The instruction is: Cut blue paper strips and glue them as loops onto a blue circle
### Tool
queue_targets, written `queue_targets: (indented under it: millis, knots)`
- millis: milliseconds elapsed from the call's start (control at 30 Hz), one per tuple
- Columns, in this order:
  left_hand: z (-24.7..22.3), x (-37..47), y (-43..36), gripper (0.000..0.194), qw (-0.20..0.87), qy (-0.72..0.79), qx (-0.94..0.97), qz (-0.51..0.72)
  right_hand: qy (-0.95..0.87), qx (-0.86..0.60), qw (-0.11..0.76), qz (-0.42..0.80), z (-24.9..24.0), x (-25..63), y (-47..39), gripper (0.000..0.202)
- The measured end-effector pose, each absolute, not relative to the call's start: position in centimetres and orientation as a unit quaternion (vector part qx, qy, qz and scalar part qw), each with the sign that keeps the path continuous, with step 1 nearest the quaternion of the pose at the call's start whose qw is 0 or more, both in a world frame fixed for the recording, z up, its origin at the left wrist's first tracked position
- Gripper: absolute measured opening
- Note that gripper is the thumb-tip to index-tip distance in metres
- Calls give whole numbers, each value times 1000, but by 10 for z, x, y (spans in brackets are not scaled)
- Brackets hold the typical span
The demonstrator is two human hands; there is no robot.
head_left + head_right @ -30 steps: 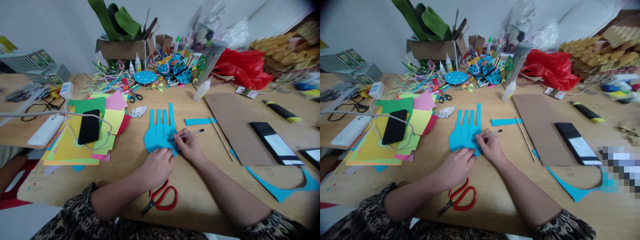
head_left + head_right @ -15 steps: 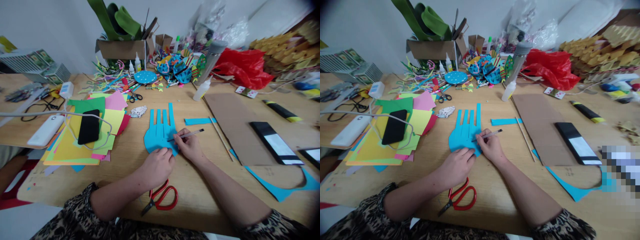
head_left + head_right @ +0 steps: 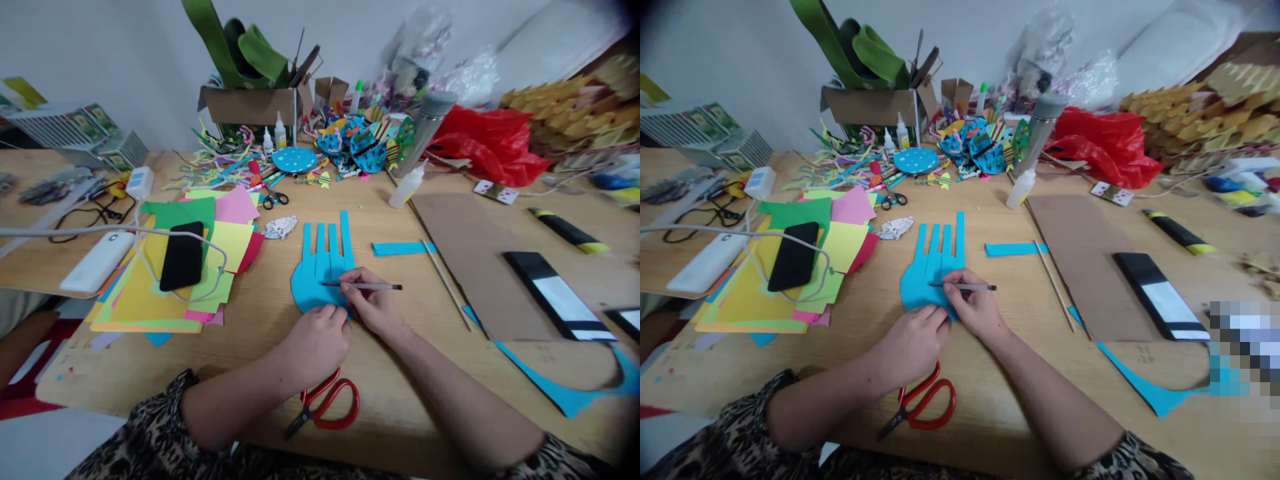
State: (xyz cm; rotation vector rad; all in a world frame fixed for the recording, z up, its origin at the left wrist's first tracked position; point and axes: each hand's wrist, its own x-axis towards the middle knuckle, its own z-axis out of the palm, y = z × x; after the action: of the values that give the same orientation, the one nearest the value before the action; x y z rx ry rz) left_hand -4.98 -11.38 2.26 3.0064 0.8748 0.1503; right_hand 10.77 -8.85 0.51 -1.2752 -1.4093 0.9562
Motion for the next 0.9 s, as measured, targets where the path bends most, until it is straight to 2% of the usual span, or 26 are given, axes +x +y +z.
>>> queue_targets:
  millis: [900]
  knots:
    - [22, -51, -114, 10, 2, 259, 964, 57, -603, -542, 465, 356, -4, 107, -84, 19]
